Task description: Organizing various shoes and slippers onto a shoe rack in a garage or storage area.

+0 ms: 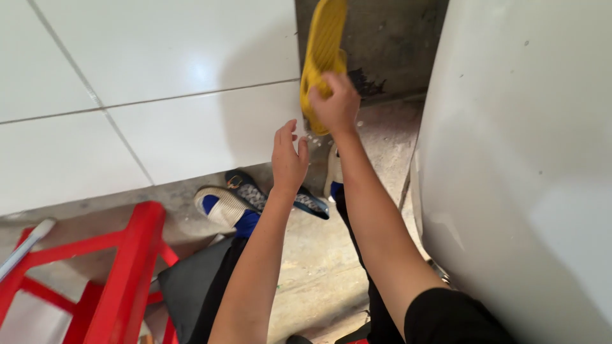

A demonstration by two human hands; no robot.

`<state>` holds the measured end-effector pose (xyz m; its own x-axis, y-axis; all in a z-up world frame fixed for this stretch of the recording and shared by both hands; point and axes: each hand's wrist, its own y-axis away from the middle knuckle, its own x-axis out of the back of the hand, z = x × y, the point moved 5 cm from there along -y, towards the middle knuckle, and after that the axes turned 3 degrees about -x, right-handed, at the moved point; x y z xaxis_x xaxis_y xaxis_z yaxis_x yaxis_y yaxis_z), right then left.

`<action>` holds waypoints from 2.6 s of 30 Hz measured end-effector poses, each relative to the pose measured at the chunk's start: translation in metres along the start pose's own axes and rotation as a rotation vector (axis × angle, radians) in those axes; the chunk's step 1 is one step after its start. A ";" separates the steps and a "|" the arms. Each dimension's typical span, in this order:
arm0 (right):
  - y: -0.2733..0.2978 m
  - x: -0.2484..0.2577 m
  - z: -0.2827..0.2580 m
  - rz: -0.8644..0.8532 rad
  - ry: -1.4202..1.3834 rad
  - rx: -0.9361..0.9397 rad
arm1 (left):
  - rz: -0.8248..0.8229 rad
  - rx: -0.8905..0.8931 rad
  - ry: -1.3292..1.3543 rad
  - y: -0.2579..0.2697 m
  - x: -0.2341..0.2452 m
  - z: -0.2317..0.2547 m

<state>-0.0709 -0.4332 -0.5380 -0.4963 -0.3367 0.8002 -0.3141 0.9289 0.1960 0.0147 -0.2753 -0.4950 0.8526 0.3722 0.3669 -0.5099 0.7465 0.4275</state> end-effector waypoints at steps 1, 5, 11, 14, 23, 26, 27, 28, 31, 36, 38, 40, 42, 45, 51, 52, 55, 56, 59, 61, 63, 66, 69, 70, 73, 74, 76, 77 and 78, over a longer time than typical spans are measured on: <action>0.015 -0.001 -0.011 -0.005 -0.009 0.001 | 0.005 0.003 -0.009 0.002 0.008 -0.002; 0.053 0.002 -0.038 -0.257 -0.172 -0.033 | 0.101 -0.108 -0.170 0.002 0.033 0.013; 0.074 -0.036 0.090 -0.141 -0.035 -0.206 | -0.032 -0.216 -0.704 -0.019 0.020 0.002; 0.079 -0.072 0.116 -0.279 0.156 0.017 | -0.035 -0.216 -0.744 -0.019 0.013 -0.021; 0.095 0.041 -0.069 -0.247 0.277 0.092 | 0.074 -0.261 -0.713 0.040 0.090 0.023; 0.131 0.072 -0.141 -0.494 0.310 0.200 | 0.042 -0.278 -0.707 0.075 0.131 0.072; 0.147 0.082 -0.168 -0.570 0.285 0.289 | 0.010 -0.304 -0.682 0.089 0.145 0.089; 0.160 0.090 -0.181 -0.567 0.279 0.311 | 0.032 -0.302 -0.690 0.103 0.158 0.102; 0.196 0.126 -0.213 -0.603 0.182 0.292 | 0.109 -0.361 -0.712 0.154 0.196 0.149; 0.249 0.206 -0.306 -0.601 0.026 0.436 | 0.208 -0.231 -0.249 0.247 0.293 0.234; 0.269 0.242 -0.343 -0.665 -0.055 0.329 | 0.342 -0.183 -0.210 0.298 0.323 0.256; 0.296 0.275 -0.372 -0.745 -0.126 0.219 | 0.479 -0.127 -0.169 0.356 0.343 0.270; 0.325 0.304 -0.392 -0.842 -0.280 0.040 | 0.578 0.010 -0.123 0.419 0.350 0.274; 0.373 0.347 -0.415 -0.937 -0.196 0.068 | 0.683 0.069 -0.023 0.513 0.324 0.303; 0.461 0.430 -0.410 -1.193 -0.222 0.197 | 1.067 0.339 0.462 0.639 0.237 0.354; 0.471 0.439 -0.405 -1.230 -0.191 0.240 | 1.124 0.352 0.483 0.653 0.222 0.354; 0.511 0.458 -0.400 -1.414 -0.280 0.242 | 1.381 0.366 0.170 0.708 0.197 0.362; 0.523 0.466 -0.397 -1.447 -0.260 0.180 | 1.414 0.347 0.155 0.726 0.192 0.365; 0.562 0.480 -0.385 -1.526 -0.177 0.102 | 1.467 0.415 0.342 0.781 0.175 0.365; 0.593 0.492 -0.369 -1.559 -0.115 0.076 | 1.461 0.475 0.559 0.815 0.151 0.359; 0.630 0.504 -0.349 -1.620 -0.080 0.098 | 1.544 0.456 0.649 0.853 0.123 0.352; 0.701 0.519 -0.317 -1.668 -0.022 0.062 | 1.721 0.408 0.374 0.916 0.075 0.343; 0.789 0.538 -0.275 -1.759 -0.009 0.053 | 1.842 0.417 0.266 1.007 0.027 0.353; 0.814 0.541 -0.259 -1.769 0.013 0.059 | 1.857 0.434 0.274 1.039 0.010 0.359; 0.894 0.558 -0.207 -1.881 -0.006 0.077 | 1.991 0.579 0.199 1.136 -0.055 0.375; 0.922 0.567 -0.191 -1.944 -0.034 0.077 | 2.022 0.637 0.174 1.164 -0.080 0.377; 0.981 0.591 -0.166 -2.046 -0.030 0.085 | 2.086 0.732 0.140 1.215 -0.124 0.384; 1.007 0.604 -0.158 -2.033 0.004 0.060 | 2.070 0.712 0.213 1.235 -0.139 0.385; 1.031 0.614 -0.152 -2.008 0.033 0.034 | 2.043 0.681 0.288 1.252 -0.151 0.382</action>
<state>-0.5762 0.3414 0.2414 0.5260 -0.6923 -0.4941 -0.3103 -0.6971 0.6464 -0.7964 0.3924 0.3009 -0.8205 0.2791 0.4989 -0.3824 -0.9167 -0.1160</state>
